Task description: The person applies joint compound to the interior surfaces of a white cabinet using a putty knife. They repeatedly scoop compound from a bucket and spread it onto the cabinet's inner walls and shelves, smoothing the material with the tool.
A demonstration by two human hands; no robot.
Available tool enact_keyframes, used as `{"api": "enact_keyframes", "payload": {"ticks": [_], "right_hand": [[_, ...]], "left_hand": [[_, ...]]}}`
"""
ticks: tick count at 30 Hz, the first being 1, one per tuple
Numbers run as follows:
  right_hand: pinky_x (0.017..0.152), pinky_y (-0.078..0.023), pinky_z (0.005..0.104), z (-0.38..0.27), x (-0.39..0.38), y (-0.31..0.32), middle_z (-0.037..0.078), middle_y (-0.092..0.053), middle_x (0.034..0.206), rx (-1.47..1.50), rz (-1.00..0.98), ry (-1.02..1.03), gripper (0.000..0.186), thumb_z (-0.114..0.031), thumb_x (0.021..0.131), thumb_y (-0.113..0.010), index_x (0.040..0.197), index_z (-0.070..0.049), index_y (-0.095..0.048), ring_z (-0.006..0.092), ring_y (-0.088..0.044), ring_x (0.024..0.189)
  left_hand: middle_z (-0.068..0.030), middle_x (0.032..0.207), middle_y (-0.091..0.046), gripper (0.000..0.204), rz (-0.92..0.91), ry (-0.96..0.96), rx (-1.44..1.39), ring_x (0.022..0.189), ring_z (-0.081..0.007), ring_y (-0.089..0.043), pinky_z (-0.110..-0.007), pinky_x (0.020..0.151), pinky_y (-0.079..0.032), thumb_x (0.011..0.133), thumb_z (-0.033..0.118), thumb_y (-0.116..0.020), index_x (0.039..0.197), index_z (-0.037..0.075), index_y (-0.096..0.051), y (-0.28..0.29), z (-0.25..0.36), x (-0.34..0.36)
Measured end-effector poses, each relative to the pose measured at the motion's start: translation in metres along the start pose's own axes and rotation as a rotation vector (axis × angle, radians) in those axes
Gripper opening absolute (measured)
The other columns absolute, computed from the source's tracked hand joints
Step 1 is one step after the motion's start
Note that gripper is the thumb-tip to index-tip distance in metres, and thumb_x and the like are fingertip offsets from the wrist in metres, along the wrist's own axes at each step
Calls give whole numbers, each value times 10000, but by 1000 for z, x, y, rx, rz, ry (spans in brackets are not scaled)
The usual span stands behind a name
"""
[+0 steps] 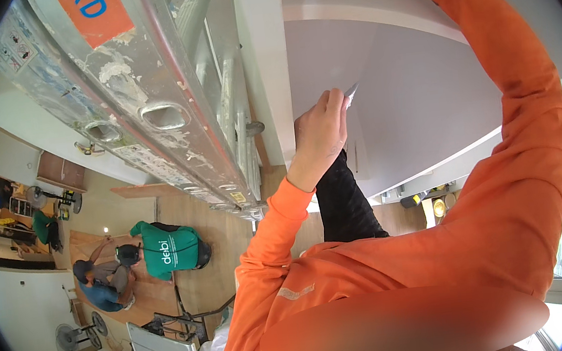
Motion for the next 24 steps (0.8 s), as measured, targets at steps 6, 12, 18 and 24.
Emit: {"api": "enact_keyframes", "payload": {"ticks": [6, 12, 18, 24], "right_hand": [[925, -484, 368, -2, -16, 3, 213, -672, 1129, 56, -25, 129, 362, -212, 885, -660, 1123, 61, -656, 304, -639, 1023], [893, -499, 373, -3, -14, 7, 200, -677, 1118, 41, -3, 42, 339, -201, 895, -649, 1107, 63, -660, 296, -645, 1014], [859, -504, 353, -8, -15, 4, 173, -692, 1045, 7, 36, 206, 264, -167, 884, -663, 1054, 35, -680, 269, -653, 963], [848, -508, 354, -13, -26, 10, 190, -695, 1049, 106, -217, -120, 240, -108, 861, -656, 1055, 31, -677, 274, -659, 944]], "left_hand": [[-126, 711, -548, 162, 16, -2, 6, 546, -340, -544, -393, 465, -430, 946, 128, -571, 867, 51, -452, -2, -1, 3], [-130, 703, -547, 176, 2, 5, 0, 556, -347, -548, -400, 472, -435, 953, 146, -566, 858, 50, -452, -2, -1, 2], [-136, 700, -542, 180, 7, -2, 13, 570, -354, -555, -401, 475, -435, 957, 151, -558, 852, 52, -451, -4, -2, 3], [-132, 694, -535, 182, -10, 9, 30, 556, -349, -550, -395, 466, -430, 952, 142, -564, 846, 52, -447, -4, -4, 4]]}}
Point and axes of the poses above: each hand's wrist, its own x-axis towards the middle knuckle, its own y-axis out of the back of the hand, z = x × y, the point moved 1 cm from there along x, towards the middle knuckle
